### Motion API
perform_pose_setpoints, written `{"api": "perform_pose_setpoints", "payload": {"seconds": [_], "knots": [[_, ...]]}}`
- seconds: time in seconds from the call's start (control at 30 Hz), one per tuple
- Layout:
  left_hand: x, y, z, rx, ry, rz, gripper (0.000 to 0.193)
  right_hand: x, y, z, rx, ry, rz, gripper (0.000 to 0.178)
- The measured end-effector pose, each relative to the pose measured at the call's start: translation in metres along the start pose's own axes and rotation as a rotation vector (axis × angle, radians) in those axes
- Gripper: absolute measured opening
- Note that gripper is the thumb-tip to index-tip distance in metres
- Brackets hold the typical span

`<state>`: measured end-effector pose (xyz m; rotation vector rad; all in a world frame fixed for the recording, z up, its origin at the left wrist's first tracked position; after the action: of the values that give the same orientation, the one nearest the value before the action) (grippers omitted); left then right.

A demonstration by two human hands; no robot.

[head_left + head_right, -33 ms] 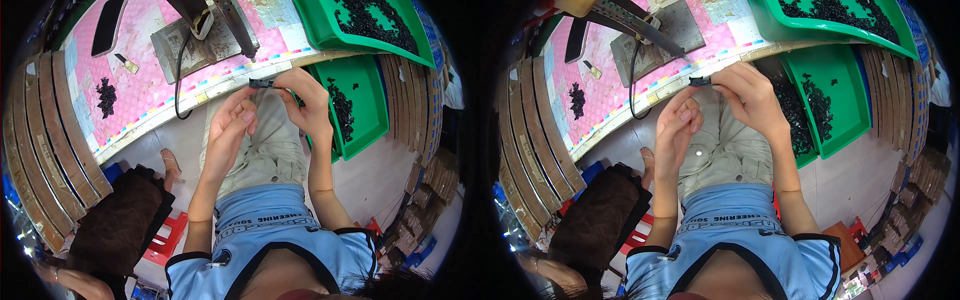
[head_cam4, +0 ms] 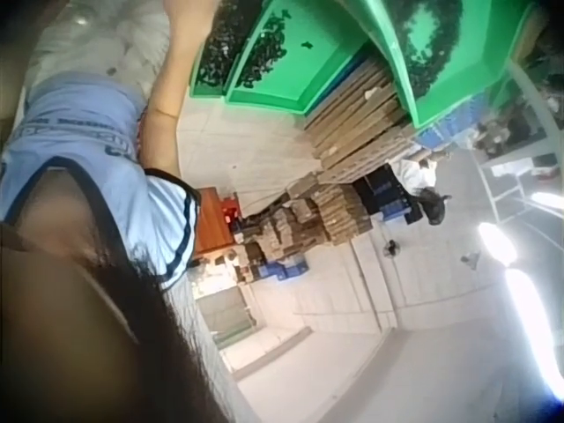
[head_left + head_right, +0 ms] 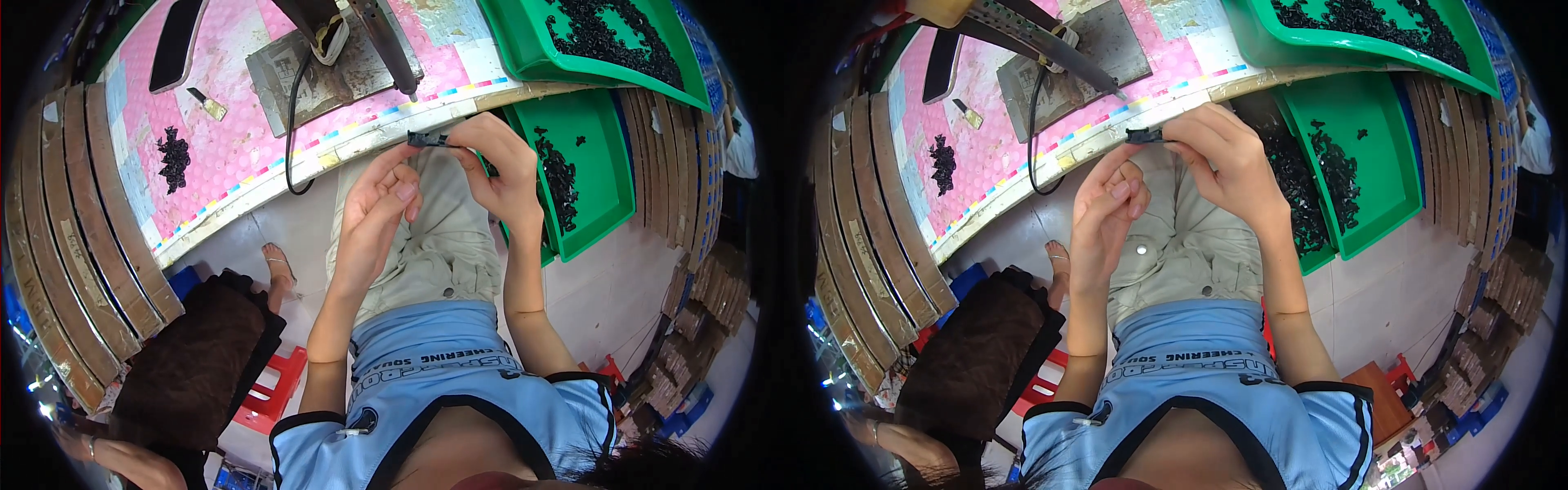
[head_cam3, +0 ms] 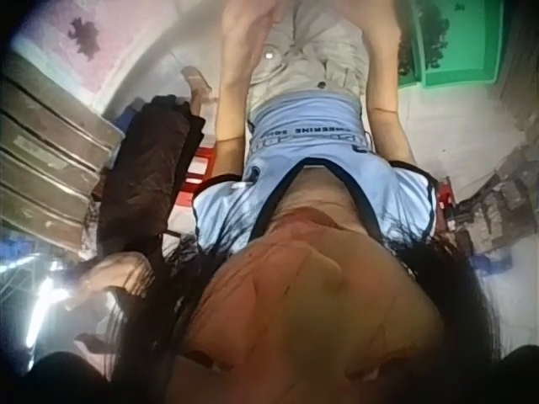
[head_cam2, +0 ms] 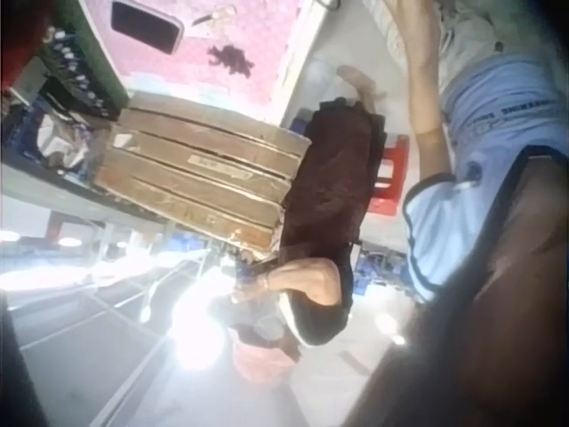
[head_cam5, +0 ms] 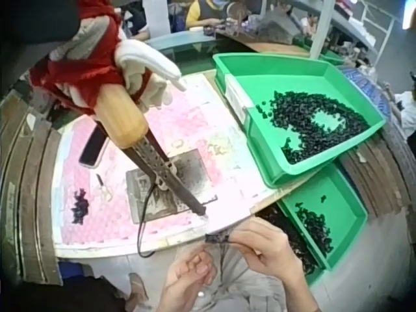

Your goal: The person assembles small black plastic components by hand at a workbench, taking parts from trays and cardboard boxes and pressing them together with a manual press.

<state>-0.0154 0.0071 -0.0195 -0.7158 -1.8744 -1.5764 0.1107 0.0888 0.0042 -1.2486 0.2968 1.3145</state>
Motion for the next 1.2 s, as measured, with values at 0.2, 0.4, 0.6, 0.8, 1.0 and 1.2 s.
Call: {"api": "perform_pose_setpoints", "payload": {"seconds": [0.2,0.4,0.6,0.8,1.0,1.2], "knots": [[-0.007,0.008,-0.005,0.005,0.002,-0.083,0.027,-0.005,-0.005,-0.017,0.017,0.026,0.126,0.018],[-0.019,0.01,-0.013,0.0,-0.073,-0.082,0.02,-0.002,-0.008,-0.04,0.006,0.089,0.298,0.016],[-0.05,0.005,-0.021,0.029,-0.188,0.003,0.02,0.074,-0.044,-0.087,0.255,0.547,0.185,0.006],[-0.054,0.01,-0.028,-0.016,-0.201,0.051,0.015,0.284,-0.131,-0.2,0.686,1.025,-0.043,0.014],[-0.05,0.003,-0.03,0.0,-0.155,0.118,0.011,0.32,-0.141,-0.239,0.621,1.239,-0.652,0.025],[-0.038,-0.004,-0.032,0.063,-0.078,0.219,0.008,0.262,-0.072,-0.208,0.522,0.854,-0.559,0.01]]}}
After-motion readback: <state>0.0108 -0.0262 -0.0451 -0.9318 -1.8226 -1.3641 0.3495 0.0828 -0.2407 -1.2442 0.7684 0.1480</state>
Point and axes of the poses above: each hand's wrist, its own z-axis towards the middle knuckle, its own y-axis out of the palm, x = y × z, the point moved 3 cm from there along z, towards the middle knuckle, and after that the axes turned 10 degrees about y, right-handed, at the moved point
